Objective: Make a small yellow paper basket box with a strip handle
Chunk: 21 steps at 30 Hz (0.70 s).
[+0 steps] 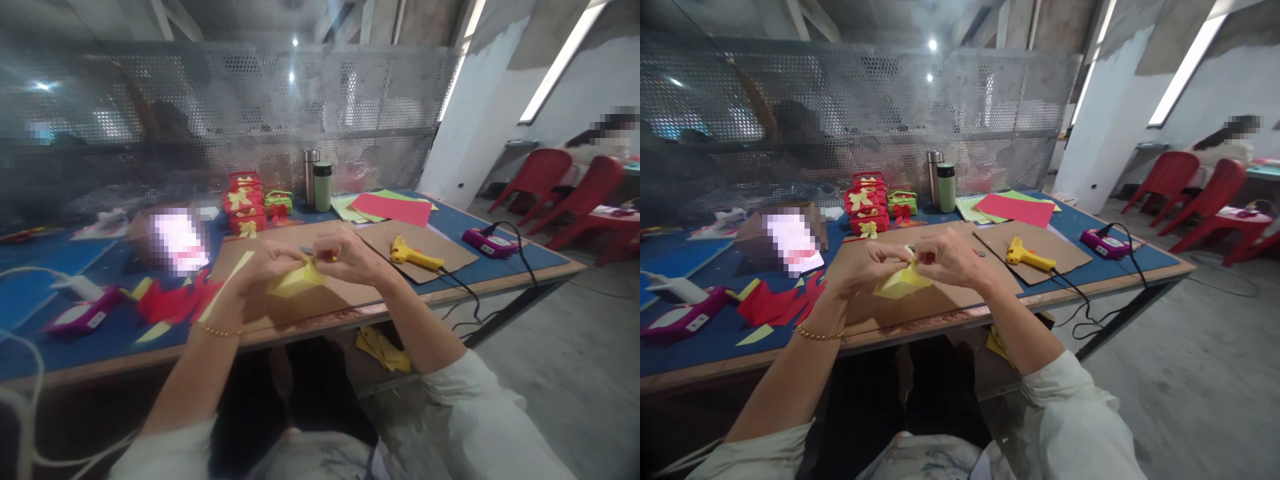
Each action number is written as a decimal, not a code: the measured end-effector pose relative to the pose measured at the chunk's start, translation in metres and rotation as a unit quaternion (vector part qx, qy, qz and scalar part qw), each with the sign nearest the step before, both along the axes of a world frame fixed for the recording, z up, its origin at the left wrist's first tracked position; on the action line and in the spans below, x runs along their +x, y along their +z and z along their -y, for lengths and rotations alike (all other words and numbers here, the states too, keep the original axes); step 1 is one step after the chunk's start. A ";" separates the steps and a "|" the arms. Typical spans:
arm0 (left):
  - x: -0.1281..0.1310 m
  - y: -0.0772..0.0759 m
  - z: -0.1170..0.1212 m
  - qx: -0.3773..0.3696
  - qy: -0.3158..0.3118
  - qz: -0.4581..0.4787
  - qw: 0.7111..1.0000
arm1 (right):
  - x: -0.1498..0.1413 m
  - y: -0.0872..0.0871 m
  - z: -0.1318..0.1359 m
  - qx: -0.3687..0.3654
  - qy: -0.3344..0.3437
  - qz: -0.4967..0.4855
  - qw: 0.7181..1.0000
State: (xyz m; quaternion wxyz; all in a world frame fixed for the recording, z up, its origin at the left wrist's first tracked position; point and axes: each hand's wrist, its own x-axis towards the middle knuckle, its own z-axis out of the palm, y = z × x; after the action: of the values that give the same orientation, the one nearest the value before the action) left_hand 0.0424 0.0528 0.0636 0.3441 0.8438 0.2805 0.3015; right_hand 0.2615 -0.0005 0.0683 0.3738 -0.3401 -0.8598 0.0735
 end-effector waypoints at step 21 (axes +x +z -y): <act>-0.001 0.000 0.005 -0.088 0.043 0.014 0.995 | 0.006 -0.008 0.001 0.031 -0.040 0.010 0.999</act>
State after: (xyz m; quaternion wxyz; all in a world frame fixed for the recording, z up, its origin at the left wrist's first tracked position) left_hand 0.0411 0.0475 0.0640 0.4073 0.7932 0.3376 0.3017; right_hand 0.2677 -0.0015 0.0598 0.3781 -0.3631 -0.8511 0.0280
